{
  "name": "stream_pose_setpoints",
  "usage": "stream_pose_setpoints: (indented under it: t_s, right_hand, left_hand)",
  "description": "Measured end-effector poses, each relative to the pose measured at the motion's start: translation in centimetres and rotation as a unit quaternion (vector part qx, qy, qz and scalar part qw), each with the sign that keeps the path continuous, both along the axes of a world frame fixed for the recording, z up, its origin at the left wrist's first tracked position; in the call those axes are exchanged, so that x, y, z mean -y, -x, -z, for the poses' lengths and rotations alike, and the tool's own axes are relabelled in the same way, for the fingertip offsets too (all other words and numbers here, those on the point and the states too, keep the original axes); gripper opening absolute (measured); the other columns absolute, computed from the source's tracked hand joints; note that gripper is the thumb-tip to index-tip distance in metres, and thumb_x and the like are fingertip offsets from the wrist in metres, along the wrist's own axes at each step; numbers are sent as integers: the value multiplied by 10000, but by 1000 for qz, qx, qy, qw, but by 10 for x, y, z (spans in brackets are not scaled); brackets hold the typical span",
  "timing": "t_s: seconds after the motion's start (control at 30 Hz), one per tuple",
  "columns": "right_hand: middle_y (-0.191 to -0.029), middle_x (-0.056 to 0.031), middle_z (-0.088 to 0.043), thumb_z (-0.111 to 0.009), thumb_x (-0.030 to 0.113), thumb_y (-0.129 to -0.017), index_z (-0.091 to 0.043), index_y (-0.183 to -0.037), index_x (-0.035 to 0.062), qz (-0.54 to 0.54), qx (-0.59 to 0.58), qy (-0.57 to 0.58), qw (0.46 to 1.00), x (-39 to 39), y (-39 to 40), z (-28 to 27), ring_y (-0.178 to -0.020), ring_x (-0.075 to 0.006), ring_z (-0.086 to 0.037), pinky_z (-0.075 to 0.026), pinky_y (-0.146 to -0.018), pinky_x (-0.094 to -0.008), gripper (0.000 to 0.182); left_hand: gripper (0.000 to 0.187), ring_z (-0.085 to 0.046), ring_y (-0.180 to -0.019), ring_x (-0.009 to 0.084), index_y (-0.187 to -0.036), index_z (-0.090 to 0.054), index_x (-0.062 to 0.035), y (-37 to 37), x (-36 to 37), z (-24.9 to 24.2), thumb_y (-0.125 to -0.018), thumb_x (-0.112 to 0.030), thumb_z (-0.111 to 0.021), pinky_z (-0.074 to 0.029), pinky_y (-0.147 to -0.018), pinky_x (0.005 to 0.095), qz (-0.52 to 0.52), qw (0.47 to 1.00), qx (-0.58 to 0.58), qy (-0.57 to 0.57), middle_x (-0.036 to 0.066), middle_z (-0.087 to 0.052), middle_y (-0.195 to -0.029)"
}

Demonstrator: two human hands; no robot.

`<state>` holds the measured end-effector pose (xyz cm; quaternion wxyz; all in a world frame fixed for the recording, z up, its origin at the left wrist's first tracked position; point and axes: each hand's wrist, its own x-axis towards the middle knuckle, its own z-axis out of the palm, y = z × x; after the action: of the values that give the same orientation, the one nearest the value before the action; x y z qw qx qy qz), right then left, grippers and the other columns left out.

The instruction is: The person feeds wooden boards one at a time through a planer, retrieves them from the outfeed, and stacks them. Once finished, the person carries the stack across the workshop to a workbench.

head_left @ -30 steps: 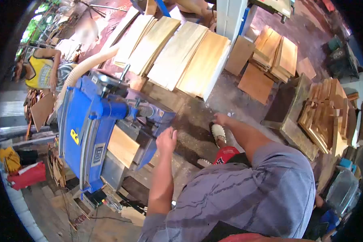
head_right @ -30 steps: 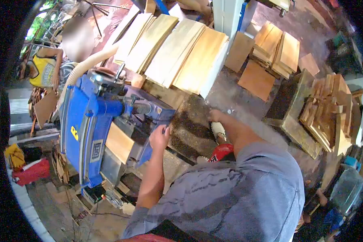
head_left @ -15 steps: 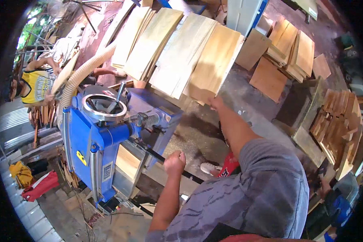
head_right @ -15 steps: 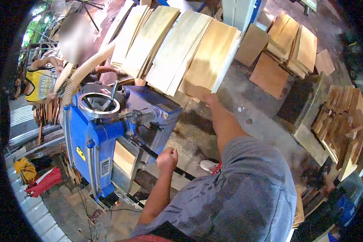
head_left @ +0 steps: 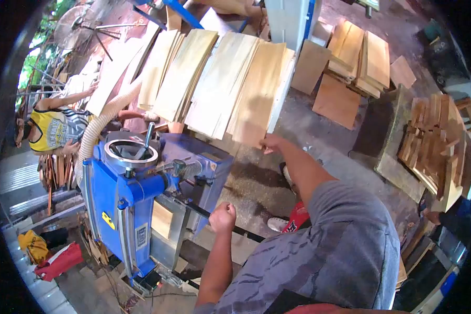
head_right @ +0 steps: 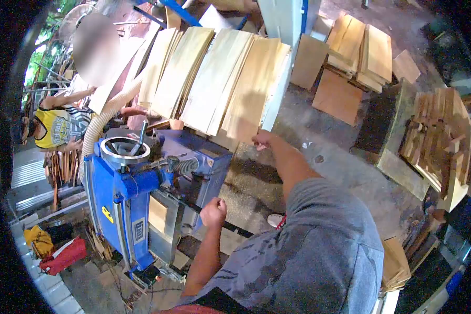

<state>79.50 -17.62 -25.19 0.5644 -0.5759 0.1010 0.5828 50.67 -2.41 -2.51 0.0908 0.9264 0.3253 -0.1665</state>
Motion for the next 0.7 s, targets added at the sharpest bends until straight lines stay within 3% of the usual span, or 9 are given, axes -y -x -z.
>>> stream_pose_setpoints:
  t_s: [0.1, 0.2, 0.3, 0.37, 0.43, 0.5, 0.57, 0.63, 0.7]
  right_hand:
    - [-759, -77, -598, -628, 125, -882, -565, -1070, 23, -57, -63, -86, 993, 39, 9, -21, -661, -167, -616, -591, -713, -377, 223]
    - [-802, -73, -611, -631, 117, -893, -608, -974, 7, 17, -52, -119, 991, 78, 41, -27, -758, -171, -628, -586, -779, -410, 139]
    - [-849, -63, -615, -637, 104, -894, -631, -961, 4, 8, -82, -165, 983, 120, 74, -61, -822, -176, -628, -584, -801, -427, 121]
    - [-913, -68, -630, -636, 100, -895, -637, -1040, 11, 15, -52, -157, 986, 145, 104, -105, -829, -181, -630, -574, -805, -404, 170]
    - [-980, -57, -642, -619, 109, -908, -622, -1123, 22, -104, 16, -108, 989, 173, 130, -77, -865, -177, -635, -555, -807, -359, 232]
    - [-1004, -44, -655, -610, 149, -921, -624, -1157, 22, -51, 62, -74, 994, 201, 165, -100, -887, -165, -630, -536, -806, -327, 269]
    - [-850, -51, -641, -638, 176, -878, -665, -1073, 1, -74, 147, -37, 986, 227, 186, -100, -787, -159, -589, -475, -641, -304, 263]
    - [-883, -33, -658, -649, 201, -859, -657, -1100, 8, -95, 234, -73, 965, 250, 210, -159, -788, -143, -582, -474, -678, -302, 309]
    - [-901, -9, -663, -652, 189, -860, -653, -1100, 7, -142, 320, -2, 937, 267, 253, -268, -803, -131, -573, -471, -710, -306, 302]
  left_hand:
    - [181, -685, -794, 314, -894, -700, -148, 2, -1, -1, -836, -315, -660, -523, -716, 450, 12, 1000, 4, -3, 89, -717, -833]
    - [193, -685, -798, 318, -886, -696, -148, 3, -1, 0, -840, -331, -656, -522, -714, 454, 20, 999, 25, -6, 93, -717, -836]
    - [216, -688, -810, 321, -896, -701, -151, 12, -2, -2, -845, -355, -652, -523, -721, 460, 34, 998, 58, -7, 103, -718, -847]
    - [230, -690, -821, 323, -909, -707, -154, 6, 1, -4, -850, -368, -648, -524, -728, 460, 66, 994, 89, 1, 109, -719, -856]
    - [255, -690, -848, 333, -943, -720, -161, 8, 6, -16, -856, -387, -642, -527, -747, 461, 22, 998, 48, -18, 126, -722, -886]
    - [276, -690, -870, 338, -967, -727, -166, 9, 2, -15, -857, -402, -639, -529, -763, 458, 48, 998, 26, -35, 128, -724, -916]
    - [279, -688, -858, 344, -954, -722, -158, 16, -1, -7, -850, -405, -648, -527, -764, 462, 53, 994, 89, -46, 130, -724, -906]
    - [268, -682, -880, 345, -965, -714, -152, 19, -6, -3, -859, -386, -642, -525, -774, 463, 63, 991, 121, -15, 132, -722, -931]
    - [287, -676, -913, 337, -1015, -704, -123, 20, -8, 5, -870, -364, -643, -521, -783, 456, 93, 977, 191, 33, 152, -714, -968]
